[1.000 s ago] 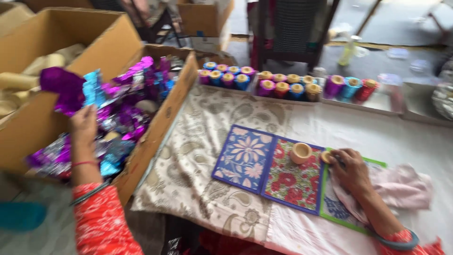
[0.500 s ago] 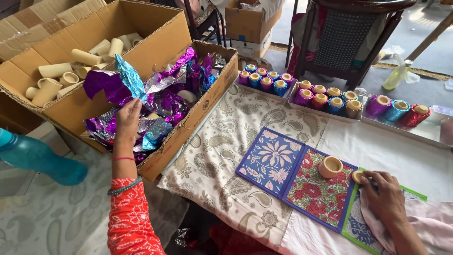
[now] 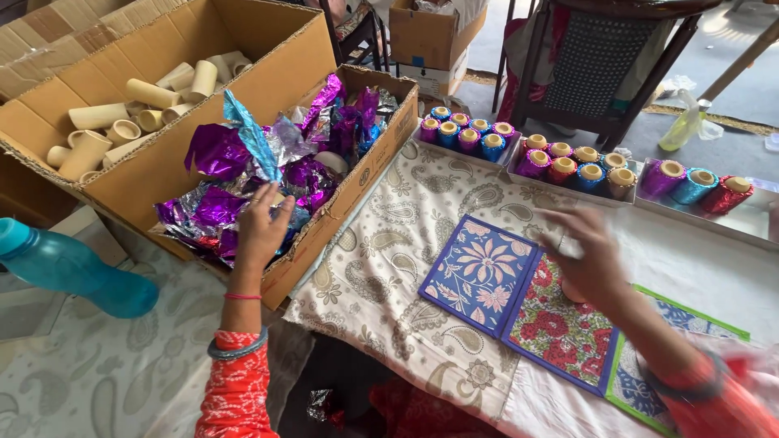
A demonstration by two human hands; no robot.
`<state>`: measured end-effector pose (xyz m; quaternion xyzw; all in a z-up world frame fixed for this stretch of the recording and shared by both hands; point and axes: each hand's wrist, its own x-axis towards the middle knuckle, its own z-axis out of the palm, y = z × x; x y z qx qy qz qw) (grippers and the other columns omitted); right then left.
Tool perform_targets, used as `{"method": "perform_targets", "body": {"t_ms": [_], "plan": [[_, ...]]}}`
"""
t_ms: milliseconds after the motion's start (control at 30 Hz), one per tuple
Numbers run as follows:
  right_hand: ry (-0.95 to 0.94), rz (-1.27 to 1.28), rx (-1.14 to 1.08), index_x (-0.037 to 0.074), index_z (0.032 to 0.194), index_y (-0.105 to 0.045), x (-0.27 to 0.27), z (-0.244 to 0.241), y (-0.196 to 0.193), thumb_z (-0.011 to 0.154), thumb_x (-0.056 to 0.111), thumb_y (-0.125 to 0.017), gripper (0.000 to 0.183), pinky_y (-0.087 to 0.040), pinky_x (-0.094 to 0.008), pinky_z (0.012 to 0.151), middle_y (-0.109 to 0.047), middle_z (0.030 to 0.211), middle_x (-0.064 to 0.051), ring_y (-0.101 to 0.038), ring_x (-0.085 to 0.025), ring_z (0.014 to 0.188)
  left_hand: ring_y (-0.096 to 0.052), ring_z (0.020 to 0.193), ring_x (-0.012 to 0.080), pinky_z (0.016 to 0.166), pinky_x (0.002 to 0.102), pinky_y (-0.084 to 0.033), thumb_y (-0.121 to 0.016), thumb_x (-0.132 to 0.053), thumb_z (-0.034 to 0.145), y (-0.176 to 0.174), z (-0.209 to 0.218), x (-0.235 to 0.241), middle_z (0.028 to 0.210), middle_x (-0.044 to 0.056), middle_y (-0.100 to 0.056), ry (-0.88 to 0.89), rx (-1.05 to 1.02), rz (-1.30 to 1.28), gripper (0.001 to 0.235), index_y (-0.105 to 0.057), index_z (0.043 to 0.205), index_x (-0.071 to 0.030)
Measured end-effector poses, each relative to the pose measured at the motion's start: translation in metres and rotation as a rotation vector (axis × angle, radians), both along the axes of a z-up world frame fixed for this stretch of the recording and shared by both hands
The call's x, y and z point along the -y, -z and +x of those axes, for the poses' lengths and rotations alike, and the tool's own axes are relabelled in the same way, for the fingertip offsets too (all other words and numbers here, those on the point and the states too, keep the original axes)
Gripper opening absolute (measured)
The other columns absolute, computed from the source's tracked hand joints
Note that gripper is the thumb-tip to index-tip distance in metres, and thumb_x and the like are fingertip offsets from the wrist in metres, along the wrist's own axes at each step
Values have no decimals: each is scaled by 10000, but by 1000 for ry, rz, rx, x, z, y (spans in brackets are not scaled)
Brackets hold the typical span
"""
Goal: The person wipes small cylindrical candle holders with a pink cloth, then wraps them in shiny metallic foil. They place the wrapped items into a tray and repeat the process with additional holders.
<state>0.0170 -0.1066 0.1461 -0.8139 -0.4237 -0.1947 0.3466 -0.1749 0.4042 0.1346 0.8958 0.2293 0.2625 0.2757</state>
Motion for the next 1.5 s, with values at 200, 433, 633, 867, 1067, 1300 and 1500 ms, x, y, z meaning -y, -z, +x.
{"method": "perform_targets", "body": {"t_ms": [200,433,633,867,1067,1300,1500], "plan": [[-526,-92,-139,14,1445,-557,-256,-32,-33,961,409,-710,643,-414,-502,1142,-579,1444,-202,-498,-367,1365,-464,1429,388,1175,467,-391,-523,-548,1027,20,10,9,1551,243,-466,-1,-47,193,726,-492,1494,7],[-342,116,-316,-65,1368,-529,-436,-38,6,870,373,-803,717,-474,-531,973,-622,1234,-285,-589,-406,1165,-551,1261,448,1063,517,-453,-563,-423,1030,-11,-5,46,1400,311,-561,172,17,367,620,-542,1381,88],[-222,141,-338,96,971,-730,-433,-28,46,882,140,-652,126,-567,-498,689,-731,863,-188,-732,-378,795,-615,1216,411,1082,516,-489,-597,-352,1033,-85,-14,62,1304,223,-654,47,119,497,360,-684,1153,-24],[-222,72,-280,115,1016,-723,-419,-33,59,898,142,-660,136,-554,-516,780,-733,875,-153,-713,-370,867,-304,1539,421,1247,525,-271,-329,-556,1115,-76,60,-22,1681,249,-290,127,59,287,700,-345,1621,-73],[-280,302,-541,128,1058,-757,-417,-7,85,868,96,-634,228,-576,-408,720,-711,818,-56,-689,-211,746,-264,1547,338,1254,464,-227,-108,-753,948,-33,51,-49,1695,138,-226,17,-190,-347,887,-145,1654,-217],[-256,230,-866,38,1049,-748,-406,2,94,945,140,-655,173,-543,-318,643,-678,830,-43,-583,-99,681,-250,1552,367,1278,491,-214,-37,-731,952,28,74,-94,1672,84,-304,-46,-558,-140,859,-229,1664,-292],[-229,434,-915,32,1109,-737,-390,18,120,946,181,-642,240,-607,-288,757,-759,983,-90,-726,-124,837,-412,1484,424,1240,503,-330,-190,-564,1165,181,107,-232,1588,245,-460,105,-424,169,702,-482,1514,-29]]}}
